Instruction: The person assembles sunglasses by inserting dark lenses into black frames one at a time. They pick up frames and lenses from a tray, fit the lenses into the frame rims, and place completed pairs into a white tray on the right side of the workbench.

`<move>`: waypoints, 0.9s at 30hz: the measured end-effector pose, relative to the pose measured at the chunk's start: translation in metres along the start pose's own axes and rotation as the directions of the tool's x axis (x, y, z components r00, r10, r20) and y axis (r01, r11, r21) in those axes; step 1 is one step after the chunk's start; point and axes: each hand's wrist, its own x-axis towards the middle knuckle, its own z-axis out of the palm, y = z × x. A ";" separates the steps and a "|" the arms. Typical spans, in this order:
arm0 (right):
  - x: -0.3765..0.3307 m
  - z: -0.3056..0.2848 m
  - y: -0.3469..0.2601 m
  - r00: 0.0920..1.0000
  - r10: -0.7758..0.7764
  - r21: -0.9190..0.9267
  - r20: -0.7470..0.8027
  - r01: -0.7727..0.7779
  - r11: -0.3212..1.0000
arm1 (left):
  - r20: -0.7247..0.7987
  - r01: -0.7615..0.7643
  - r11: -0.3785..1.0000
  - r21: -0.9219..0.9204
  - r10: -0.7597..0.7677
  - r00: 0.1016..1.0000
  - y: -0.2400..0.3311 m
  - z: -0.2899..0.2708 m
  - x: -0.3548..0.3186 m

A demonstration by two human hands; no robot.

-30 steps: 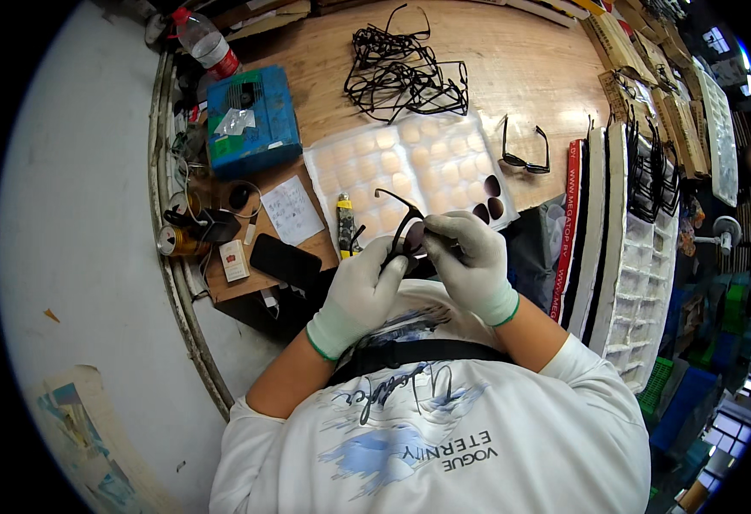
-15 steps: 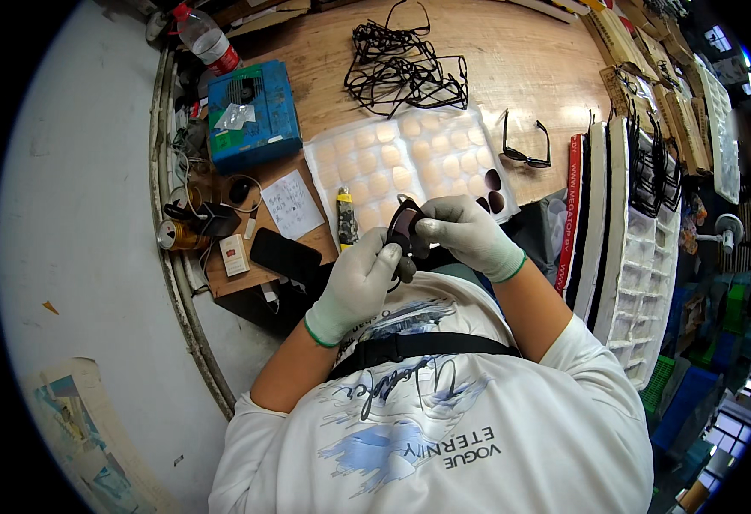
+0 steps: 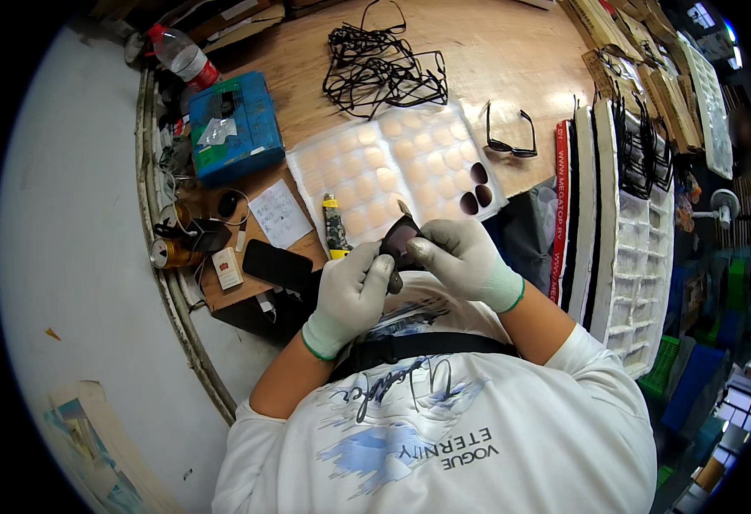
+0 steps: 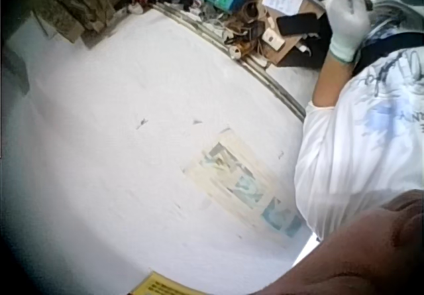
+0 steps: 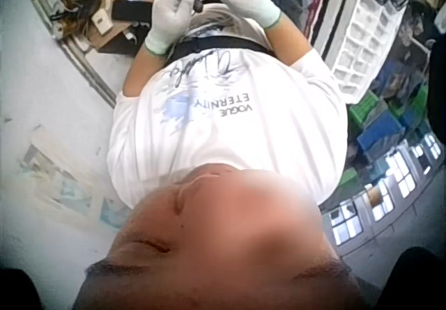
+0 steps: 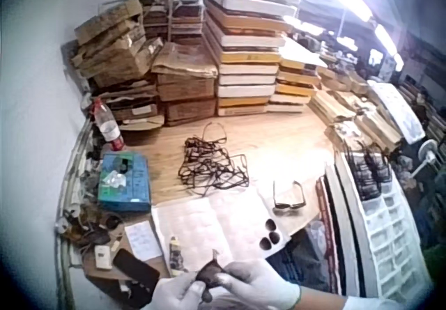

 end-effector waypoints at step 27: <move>-0.042 -0.147 0.010 0.965 -0.117 -0.371 0.235 0.201 0.907 | 0.255 0.164 0.969 -0.185 -0.114 0.960 -0.043 0.079 0.136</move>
